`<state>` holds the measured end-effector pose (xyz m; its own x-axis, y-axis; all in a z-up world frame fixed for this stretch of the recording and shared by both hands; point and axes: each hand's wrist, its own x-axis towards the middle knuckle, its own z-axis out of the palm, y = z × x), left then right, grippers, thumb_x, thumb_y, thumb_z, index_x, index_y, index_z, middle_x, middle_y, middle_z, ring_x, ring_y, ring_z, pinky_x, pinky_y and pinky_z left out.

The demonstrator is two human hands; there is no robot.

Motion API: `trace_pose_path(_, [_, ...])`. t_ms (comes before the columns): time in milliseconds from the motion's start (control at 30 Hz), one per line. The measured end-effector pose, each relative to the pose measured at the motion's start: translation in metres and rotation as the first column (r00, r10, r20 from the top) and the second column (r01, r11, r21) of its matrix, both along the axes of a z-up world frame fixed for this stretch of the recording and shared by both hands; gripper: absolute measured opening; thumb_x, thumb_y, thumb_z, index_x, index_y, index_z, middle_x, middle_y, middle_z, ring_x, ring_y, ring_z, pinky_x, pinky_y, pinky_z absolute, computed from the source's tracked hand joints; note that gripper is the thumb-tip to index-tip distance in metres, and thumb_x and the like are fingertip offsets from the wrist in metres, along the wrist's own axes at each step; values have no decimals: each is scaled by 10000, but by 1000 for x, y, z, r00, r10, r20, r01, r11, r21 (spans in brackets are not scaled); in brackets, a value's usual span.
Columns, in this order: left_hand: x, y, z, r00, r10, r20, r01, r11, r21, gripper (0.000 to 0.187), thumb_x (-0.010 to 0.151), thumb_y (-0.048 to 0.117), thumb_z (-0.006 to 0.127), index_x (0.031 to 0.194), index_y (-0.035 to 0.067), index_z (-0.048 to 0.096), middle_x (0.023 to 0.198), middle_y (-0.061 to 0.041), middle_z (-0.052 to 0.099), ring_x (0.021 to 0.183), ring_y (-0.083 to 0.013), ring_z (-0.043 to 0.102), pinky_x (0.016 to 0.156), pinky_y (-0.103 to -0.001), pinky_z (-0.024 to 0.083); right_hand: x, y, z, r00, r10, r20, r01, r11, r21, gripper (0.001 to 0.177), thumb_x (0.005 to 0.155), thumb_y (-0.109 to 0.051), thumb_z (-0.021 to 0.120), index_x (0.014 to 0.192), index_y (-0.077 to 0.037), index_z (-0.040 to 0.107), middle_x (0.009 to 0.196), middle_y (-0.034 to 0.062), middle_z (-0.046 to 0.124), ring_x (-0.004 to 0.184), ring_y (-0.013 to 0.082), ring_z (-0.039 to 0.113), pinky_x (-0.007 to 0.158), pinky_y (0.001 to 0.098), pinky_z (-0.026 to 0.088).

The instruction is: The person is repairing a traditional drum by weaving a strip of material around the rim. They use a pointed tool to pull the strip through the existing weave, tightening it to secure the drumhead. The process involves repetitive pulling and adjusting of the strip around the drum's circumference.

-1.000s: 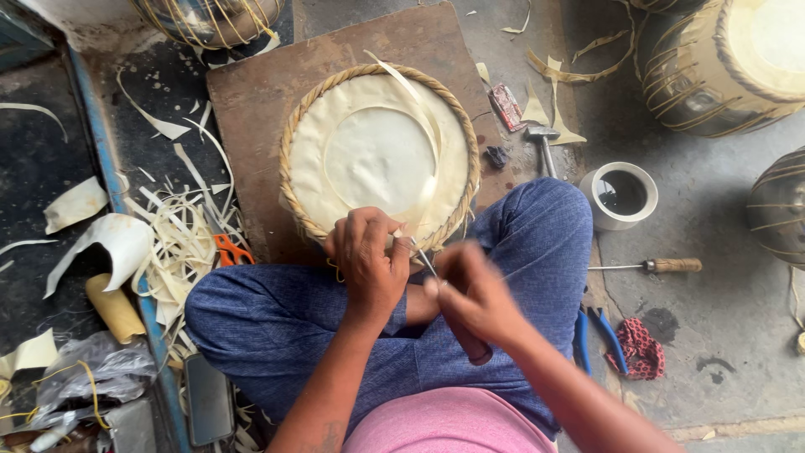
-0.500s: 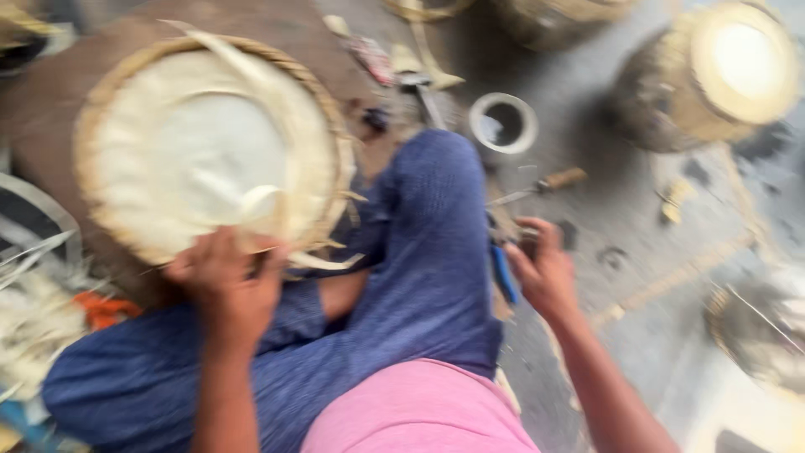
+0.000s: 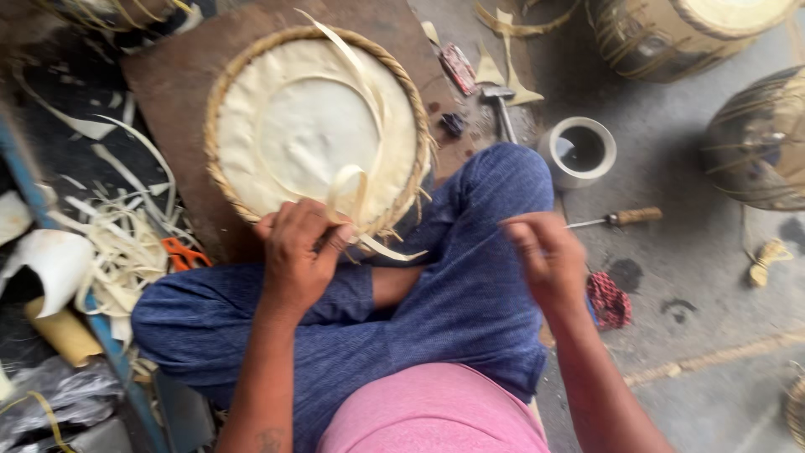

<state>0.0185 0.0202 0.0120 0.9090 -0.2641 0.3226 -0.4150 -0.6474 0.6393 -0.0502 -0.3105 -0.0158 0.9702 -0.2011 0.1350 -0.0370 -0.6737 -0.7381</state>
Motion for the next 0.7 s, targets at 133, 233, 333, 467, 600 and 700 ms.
trace_pose_path(133, [3, -2, 2, 1000, 2, 21, -3, 999, 38, 144, 951, 282, 706, 950, 138, 695, 924, -18, 633, 941, -237, 603, 939, -408, 334, 36, 90, 32, 851, 501, -158, -466, 859, 211, 269, 963, -264, 683, 1112, -44, 725, 1030, 121, 739, 930, 255, 717, 804, 358, 549])
trace_pose_path(233, [4, 0, 0, 1000, 17, -8, -17, 1000, 15, 170, 950, 304, 708, 953, 137, 676, 877, 4, 631, 907, -214, 602, 950, -399, 336, 43, 108, -1, 793, 549, -266, -508, 835, 209, 246, 965, -253, 644, 1062, -40, 720, 875, 133, 716, 789, 258, 703, 706, 352, 548])
trace_pose_path(333, [8, 8, -3, 995, 61, -79, -65, 997, -46, 197, 954, 310, 692, 1052, 139, 685, 809, 41, 628, 821, -178, 594, 961, -388, 343, -1, 29, -11, 428, 901, -77, -813, 421, 402, 262, 983, -220, 555, 784, -112, 688, 693, 39, 662, 607, 196, 632, 580, 349, 496])
trace_pose_path(467, [5, 20, -6, 995, 20, -96, -27, 997, -72, 144, 1014, 254, 661, 1116, 158, 695, 833, 72, 638, 796, -152, 590, 959, -380, 332, -21, -55, 40, 128, 962, 241, -663, -98, 742, 282, 1086, -215, 607, 913, -74, 779, 864, 86, 770, 813, 270, 734, 811, 402, 519])
trace_pose_path(600, [13, 22, 9, 997, -70, 20, 70, 997, 13, 81, 927, 215, 703, 998, 184, 680, 904, 40, 635, 899, -172, 591, 967, -388, 313, -12, -14, 59, 593, 746, -304, -695, 664, 275, 416, 924, -408, 625, 1133, -60, 718, 1125, 115, 735, 1078, 263, 685, 915, 411, 568])
trace_pose_path(700, [6, 30, 19, 984, -174, -37, 175, 984, 45, 167, 804, 226, 756, 944, 175, 682, 890, 6, 597, 927, -199, 575, 980, -422, 301, 2, 38, 50, 801, 499, -330, -488, 864, 124, 423, 933, -387, 609, 1222, -99, 720, 1230, 114, 730, 1172, 253, 668, 989, 412, 522])
